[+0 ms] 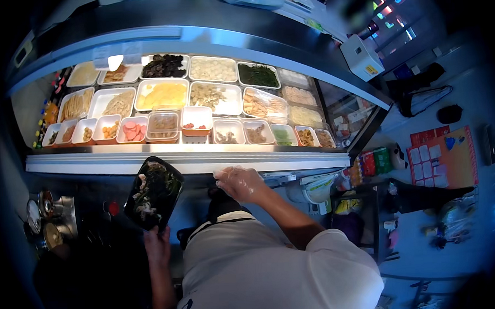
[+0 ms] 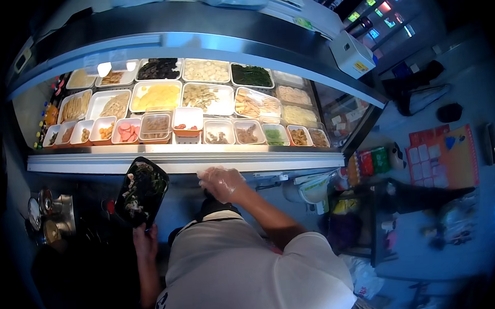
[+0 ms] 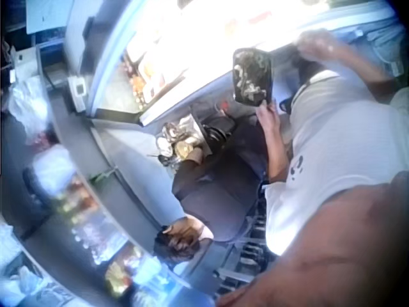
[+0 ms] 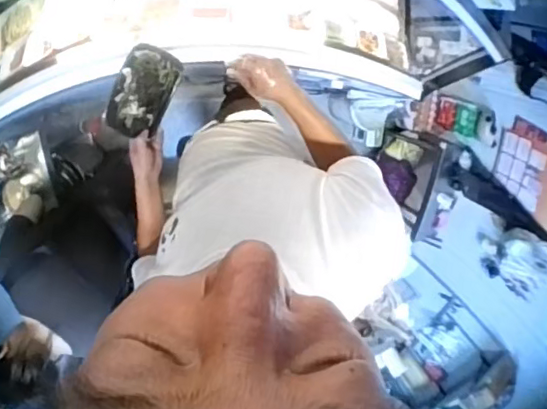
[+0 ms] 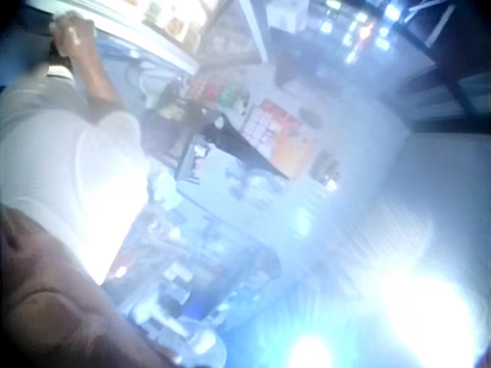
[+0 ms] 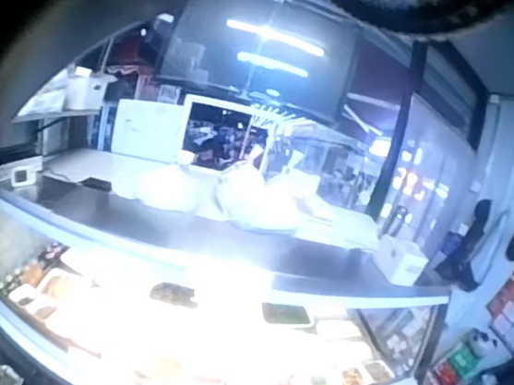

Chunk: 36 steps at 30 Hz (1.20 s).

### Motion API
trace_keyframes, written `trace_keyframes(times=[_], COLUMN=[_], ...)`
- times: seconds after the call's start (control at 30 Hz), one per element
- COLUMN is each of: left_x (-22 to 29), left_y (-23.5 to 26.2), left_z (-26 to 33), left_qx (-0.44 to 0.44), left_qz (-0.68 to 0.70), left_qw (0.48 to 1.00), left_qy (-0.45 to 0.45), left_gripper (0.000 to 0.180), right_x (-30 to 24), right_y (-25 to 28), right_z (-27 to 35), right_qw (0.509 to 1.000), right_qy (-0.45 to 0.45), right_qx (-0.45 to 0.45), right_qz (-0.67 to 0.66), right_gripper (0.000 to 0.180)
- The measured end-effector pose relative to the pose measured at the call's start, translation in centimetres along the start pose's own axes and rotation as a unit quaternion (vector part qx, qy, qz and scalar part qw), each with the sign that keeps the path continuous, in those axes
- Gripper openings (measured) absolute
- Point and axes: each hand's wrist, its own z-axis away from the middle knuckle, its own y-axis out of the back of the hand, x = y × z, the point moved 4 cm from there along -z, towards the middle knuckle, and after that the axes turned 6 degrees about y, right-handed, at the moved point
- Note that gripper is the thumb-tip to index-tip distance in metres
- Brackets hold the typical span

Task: The person assembles a meal in a black plastic container by adding various ingredients from a refrigerated display case. They use tongs to transfer cooked meat, green vegetables, and other items into the container, arranging them in layers.

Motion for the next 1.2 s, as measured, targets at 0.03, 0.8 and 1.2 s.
trace_keyframes(times=[0.03, 0.8, 1.2], left_x=[-0.4, -14.3, -15.5], left_y=[-1.5, -22.5, -26.9], left_z=[0.2, -5.2, -5.2], left_qx=[-0.027, 0.091, 0.056], left_qz=[0.002, 0.07, 0.034], left_qw=[0.999, 0.992, 0.997], left_qy=[-0.02, -0.043, -0.044], left_gripper=[0.035, 0.019, 0.024], right_x=[2.1, 47.1, 51.8], right_y=[0.2, 3.3, 9.0], right_z=[0.7, 11.7, 21.3], right_qw=[1.0, 0.963, 0.942], right_qy=[-0.005, -0.075, -0.142], right_qx=[0.01, -0.216, -0.281], right_qz=[0.007, 0.146, 0.113], right_gripper=[0.028, 0.012, 0.018])
